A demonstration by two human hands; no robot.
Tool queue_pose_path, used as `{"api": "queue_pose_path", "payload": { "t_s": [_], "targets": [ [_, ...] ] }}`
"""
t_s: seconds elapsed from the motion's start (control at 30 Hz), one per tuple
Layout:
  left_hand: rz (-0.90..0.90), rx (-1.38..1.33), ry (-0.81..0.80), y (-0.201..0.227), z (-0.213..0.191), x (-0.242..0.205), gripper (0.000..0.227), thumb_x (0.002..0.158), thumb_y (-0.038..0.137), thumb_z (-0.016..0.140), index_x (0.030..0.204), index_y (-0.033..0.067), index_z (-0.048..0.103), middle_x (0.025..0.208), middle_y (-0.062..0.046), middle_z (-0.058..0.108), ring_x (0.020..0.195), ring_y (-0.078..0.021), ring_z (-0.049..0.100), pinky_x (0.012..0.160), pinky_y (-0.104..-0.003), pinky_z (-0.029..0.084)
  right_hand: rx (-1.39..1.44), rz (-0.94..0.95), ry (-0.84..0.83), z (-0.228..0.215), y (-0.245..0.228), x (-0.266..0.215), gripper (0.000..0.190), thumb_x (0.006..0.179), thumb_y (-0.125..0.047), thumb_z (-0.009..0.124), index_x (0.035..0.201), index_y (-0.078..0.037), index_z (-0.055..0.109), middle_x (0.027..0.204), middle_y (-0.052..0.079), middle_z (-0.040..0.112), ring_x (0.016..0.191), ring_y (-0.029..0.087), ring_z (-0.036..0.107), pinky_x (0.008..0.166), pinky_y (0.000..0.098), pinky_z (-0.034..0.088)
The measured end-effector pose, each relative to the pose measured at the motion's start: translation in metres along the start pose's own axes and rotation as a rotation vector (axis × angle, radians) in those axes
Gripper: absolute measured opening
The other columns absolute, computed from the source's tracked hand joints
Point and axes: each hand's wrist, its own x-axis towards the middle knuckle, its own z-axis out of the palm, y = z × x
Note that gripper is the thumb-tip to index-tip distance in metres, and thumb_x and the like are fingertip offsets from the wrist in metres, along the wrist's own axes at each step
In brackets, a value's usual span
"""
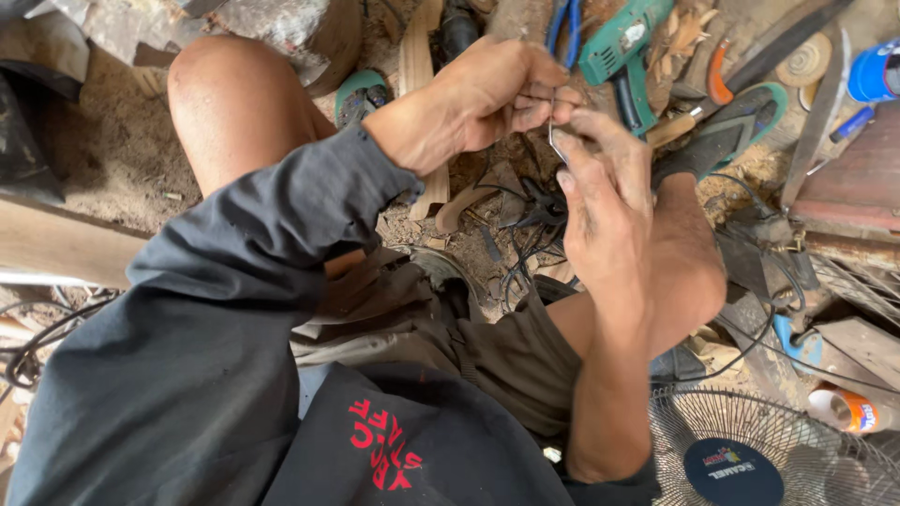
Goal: The person drills holes into a carved wooden piece using a corded drill, then inserts and bends a metal wire through the holes using pliers. The person repeats the wire insertion and bending process multiple times.
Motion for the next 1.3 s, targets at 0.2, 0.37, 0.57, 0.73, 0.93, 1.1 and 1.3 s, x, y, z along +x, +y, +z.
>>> {"api": "queue_pose_path", "payload": {
  "t_s": [0.2,0.37,0.57,0.73,0.93,1.1,1.3],
  "targets": [
    [-0.119,-0.046,0.039,-0.005,-0.01,0.023,0.006,0.09,-0.006,0.059,0.092,-0.0096,0.064,0.083,-0.021,0.075,0.067,-0.0215,0.075,0.06,-0.025,0.065,-0.197,-0.133,-0.228,-0.027,-0.011,0.04,0.054,0.079,0.021,0.063,0.124,-0.009,0.071,0.128,0.012,0.06,0.116,0.032,0.059,0.087,0.0383,0.058],
    [-0.171,0.141,-0.009,-0.039,-0.062,0.058,0.024,0.101,0.014,0.052,0.097,-0.0078,0.063,0.084,-0.022,0.071,0.062,-0.0214,0.07,0.053,-0.029,0.06,-0.329,-0.244,-0.216,-0.01,0.026,0.051,0.035,0.083,0.006,0.078,0.113,-0.011,0.073,0.124,0.007,0.061,0.117,0.033,0.059,0.093,0.0429,0.058],
    [0.032,0.774,0.877,-0.152,-0.178,0.087,0.068,0.09,0.025,0.073,0.142,-0.0022,0.038,0.124,-0.027,0.057,0.101,-0.0378,0.061,0.081,-0.051,0.058,0.29,0.38,-0.074,0.023,0.065,0.027,0.014,0.109,0.001,0.062,0.121,-0.002,0.069,0.107,0.008,0.072,0.086,0.018,0.069,0.078,0.0279,0.055],
    [-0.35,0.933,0.731,-0.246,-0.205,0.085,0.1,0.091,0.04,0.076,0.153,0.0095,0.003,0.148,-0.029,0.014,0.132,-0.0575,0.028,0.1,-0.063,0.04,0.566,0.731,-0.056,0.028,0.081,0.003,0.016,0.107,-0.003,0.06,0.116,0.006,0.07,0.092,0.009,0.071,0.071,0.013,0.064,0.065,0.0257,0.051],
    [-0.431,0.988,0.778,-0.227,-0.207,0.079,0.102,0.089,0.045,0.066,0.161,0.0091,0.003,0.141,-0.034,0.029,0.124,-0.0553,0.047,0.096,-0.056,0.053,0.884,0.826,-0.001,0.028,0.091,-0.005,0.015,0.109,-0.01,0.067,0.105,0.005,0.069,0.087,0.01,0.066,0.072,0.016,0.063,0.067,0.0306,0.053],
    [0.131,0.773,0.839,-0.179,-0.208,0.047,0.08,0.09,0.042,0.077,0.155,0.0134,0.04,0.135,-0.037,0.034,0.113,-0.0536,0.051,0.092,-0.051,0.047,1.369,0.966,0.141,0.019,0.086,0.009,0.009,0.102,-0.007,0.068,0.103,-0.004,0.061,0.089,0.005,0.061,0.07,0.011,0.054,0.063,0.0299,0.045],
    [0.203,-0.289,0.409,-0.101,-0.129,-0.034,0.047,0.098,0.039,0.062,0.131,0.0054,0.055,0.086,-0.004,0.061,0.061,-0.015,0.06,0.048,-0.03,0.051,1.142,0.625,0.061,0.009,0.037,0.011,0.023,0.108,-0.014,0.062,0.091,-0.01,0.047,0.076,0.0,0.047,0.062,0.015,0.048,0.059,0.0317,0.042]
  ]
}}
